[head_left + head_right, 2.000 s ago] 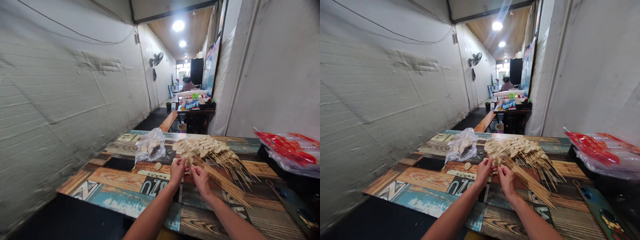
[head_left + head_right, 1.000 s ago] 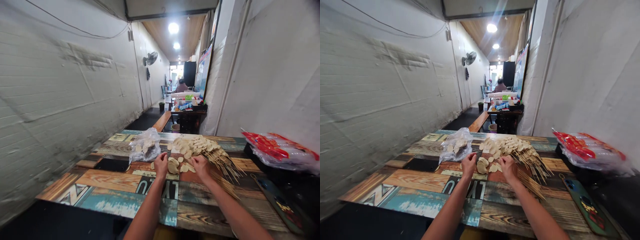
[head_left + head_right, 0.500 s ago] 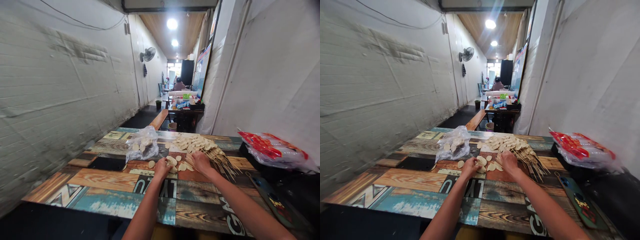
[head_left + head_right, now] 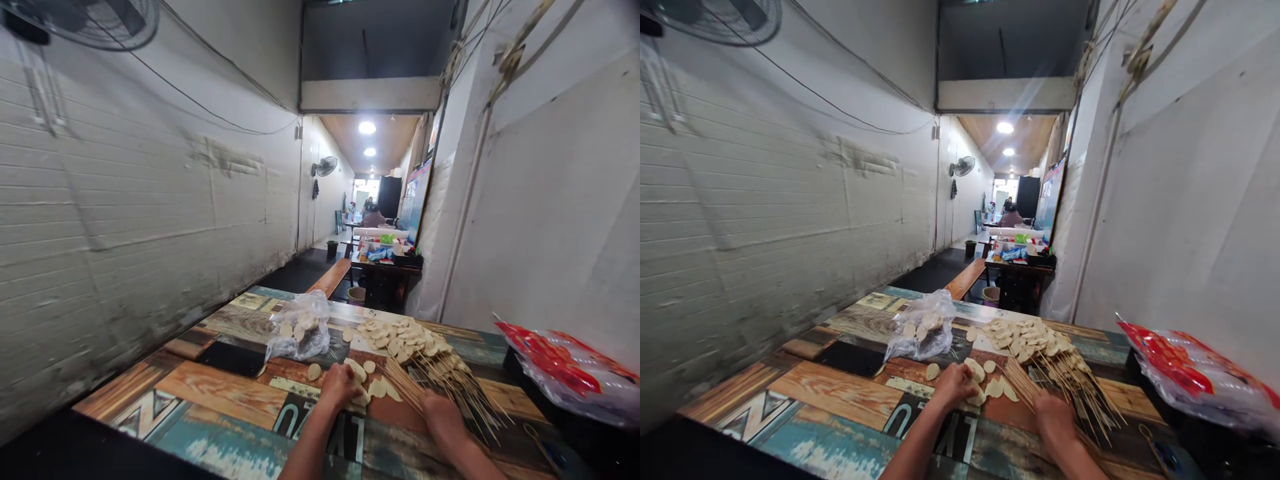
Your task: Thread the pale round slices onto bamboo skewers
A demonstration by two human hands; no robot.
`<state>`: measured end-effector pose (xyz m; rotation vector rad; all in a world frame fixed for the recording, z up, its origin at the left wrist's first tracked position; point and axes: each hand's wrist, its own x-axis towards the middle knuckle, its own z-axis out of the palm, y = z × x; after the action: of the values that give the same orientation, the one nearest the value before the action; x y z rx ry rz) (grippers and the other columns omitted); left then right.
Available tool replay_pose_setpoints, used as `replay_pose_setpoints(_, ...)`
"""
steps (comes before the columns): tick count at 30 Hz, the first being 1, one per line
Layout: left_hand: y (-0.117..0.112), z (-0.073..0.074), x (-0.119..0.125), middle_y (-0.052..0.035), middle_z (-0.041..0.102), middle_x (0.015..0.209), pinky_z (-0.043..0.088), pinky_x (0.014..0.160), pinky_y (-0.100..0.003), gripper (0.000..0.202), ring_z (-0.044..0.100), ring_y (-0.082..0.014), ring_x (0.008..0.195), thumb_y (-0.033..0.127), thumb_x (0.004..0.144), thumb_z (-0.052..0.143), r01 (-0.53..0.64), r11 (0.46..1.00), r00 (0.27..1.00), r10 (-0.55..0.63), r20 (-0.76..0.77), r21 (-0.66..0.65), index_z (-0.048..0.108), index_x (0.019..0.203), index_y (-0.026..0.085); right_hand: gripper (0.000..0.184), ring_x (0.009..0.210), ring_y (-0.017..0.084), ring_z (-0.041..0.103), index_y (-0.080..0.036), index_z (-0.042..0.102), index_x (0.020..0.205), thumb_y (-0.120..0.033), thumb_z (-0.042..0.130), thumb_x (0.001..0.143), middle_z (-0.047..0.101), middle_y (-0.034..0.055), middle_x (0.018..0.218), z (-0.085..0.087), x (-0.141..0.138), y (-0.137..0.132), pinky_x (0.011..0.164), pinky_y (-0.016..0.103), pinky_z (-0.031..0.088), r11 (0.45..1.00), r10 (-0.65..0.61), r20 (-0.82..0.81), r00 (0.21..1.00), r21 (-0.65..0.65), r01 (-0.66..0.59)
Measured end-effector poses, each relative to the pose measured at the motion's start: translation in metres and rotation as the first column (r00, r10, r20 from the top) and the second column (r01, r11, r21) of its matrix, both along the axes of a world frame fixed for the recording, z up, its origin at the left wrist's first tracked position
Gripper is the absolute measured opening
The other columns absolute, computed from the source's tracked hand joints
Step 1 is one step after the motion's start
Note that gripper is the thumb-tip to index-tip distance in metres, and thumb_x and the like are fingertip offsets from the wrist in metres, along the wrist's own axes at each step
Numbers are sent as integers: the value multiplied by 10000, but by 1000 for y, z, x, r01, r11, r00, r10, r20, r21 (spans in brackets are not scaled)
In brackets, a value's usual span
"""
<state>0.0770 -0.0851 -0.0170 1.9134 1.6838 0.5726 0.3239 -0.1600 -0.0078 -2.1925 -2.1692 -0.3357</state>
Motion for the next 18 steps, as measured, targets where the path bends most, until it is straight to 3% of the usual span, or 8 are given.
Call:
replay_pose_setpoints(3,-4,5,2,-55,668,1107,430,796,-253,385,625,-218,987,220,584,790,59,998,998,-59,-27,9,732,965,242,362,737,231,746,-205,742,823,12,454,838,767,98,829,4,5,1,559,254,420,1000,11,9,1000,17,-11)
replay_pose_setpoints(8,-4,11,5,-81,675,1069,426,825,-249,240,616,-202,1007,124,696,615,121,990,990,-126,63,76,749,880,198,369,721,242,741,-220,704,788,-19,402,859,759,97,817,2,11,10,538,272,414,997,12,14,1000,72,-13)
replay_pose_setpoints(13,1,8,6,-71,706,1003,424,815,-260,262,624,-204,969,105,720,553,112,988,987,-124,104,110,739,884,191,318,652,233,702,-244,641,752,-225,372,919,724,93,797,14,1,11,536,287,430,958,111,-180,977,283,-57)
replay_pose_setpoints(16,2,5,6,-90,702,1034,415,830,-273,289,620,-214,999,103,758,516,66,994,996,-72,59,92,733,932,180,326,649,250,701,-261,634,852,-425,360,921,718,71,722,32,-12,10,569,310,478,947,191,-483,855,319,-31)
replay_pose_setpoints(18,1,4,7,-108,675,1117,411,860,-288,281,602,-231,1051,151,779,541,70,996,996,-73,45,58,727,986,183,377,600,252,691,-255,623,903,-541,378,882,713,63,683,41,-23,11,550,326,507,969,195,-723,662,248,-14)
